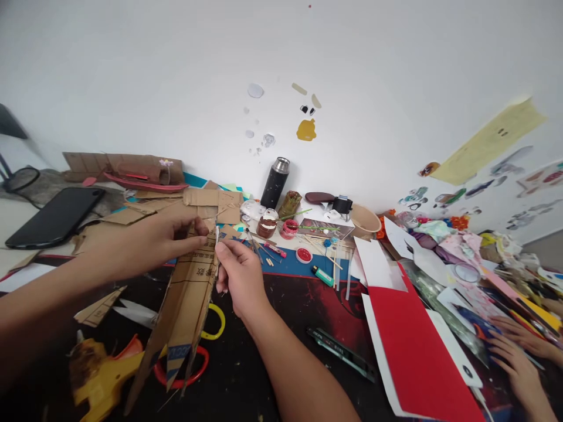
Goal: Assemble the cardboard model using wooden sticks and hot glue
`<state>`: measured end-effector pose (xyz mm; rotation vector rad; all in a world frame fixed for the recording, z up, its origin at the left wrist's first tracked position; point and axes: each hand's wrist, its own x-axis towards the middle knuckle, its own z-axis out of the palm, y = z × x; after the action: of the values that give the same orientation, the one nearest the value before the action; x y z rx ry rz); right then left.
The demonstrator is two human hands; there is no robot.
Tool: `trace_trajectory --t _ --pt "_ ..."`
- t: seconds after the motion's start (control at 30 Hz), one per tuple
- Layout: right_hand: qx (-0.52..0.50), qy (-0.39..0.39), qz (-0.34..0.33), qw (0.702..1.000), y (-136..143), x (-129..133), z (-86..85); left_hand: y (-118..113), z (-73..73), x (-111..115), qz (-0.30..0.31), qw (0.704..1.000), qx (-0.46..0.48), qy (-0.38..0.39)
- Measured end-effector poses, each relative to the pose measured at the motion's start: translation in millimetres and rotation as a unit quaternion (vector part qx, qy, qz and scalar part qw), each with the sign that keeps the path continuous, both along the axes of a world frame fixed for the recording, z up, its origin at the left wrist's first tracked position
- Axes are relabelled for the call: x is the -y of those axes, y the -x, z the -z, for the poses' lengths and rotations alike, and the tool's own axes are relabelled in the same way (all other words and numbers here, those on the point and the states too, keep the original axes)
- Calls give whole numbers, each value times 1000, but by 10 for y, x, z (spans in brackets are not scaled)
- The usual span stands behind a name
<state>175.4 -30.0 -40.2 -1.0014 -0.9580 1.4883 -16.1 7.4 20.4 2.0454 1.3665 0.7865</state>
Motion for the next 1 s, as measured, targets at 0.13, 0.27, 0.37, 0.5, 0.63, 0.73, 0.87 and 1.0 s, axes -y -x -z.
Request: trace_trajectory --t 0.13,0.27,0.37,0.5,0.63,0.73,0.87,1.0 --pt "9 -10 11 1000 -2 1 -30 -22 116 -36 9 1000 13 -8" --pt "27 -42 14 999 4 18 -35 -7 162 -70 -9 999 17 -35" --pt "47 -51 21 997 6 26 -26 -15 154 -66 -4 999 10 -30" --pt "60 -58 26 996 9 28 -12 -44 101 -34 -2 1000 -2 -17" --pt "66 -54 35 996 14 32 4 -69 34 -2 -19 999 -32 -10" --pt "71 -56 38 995 15 41 7 -77 -1 13 -20 998 -52 5" --pt "71 -63 41 995 14 48 1 -82 -15 26 -24 998 -49 16" --pt "70 -62 40 995 15 43 0 -87 -14 33 -24 999 -41 15"
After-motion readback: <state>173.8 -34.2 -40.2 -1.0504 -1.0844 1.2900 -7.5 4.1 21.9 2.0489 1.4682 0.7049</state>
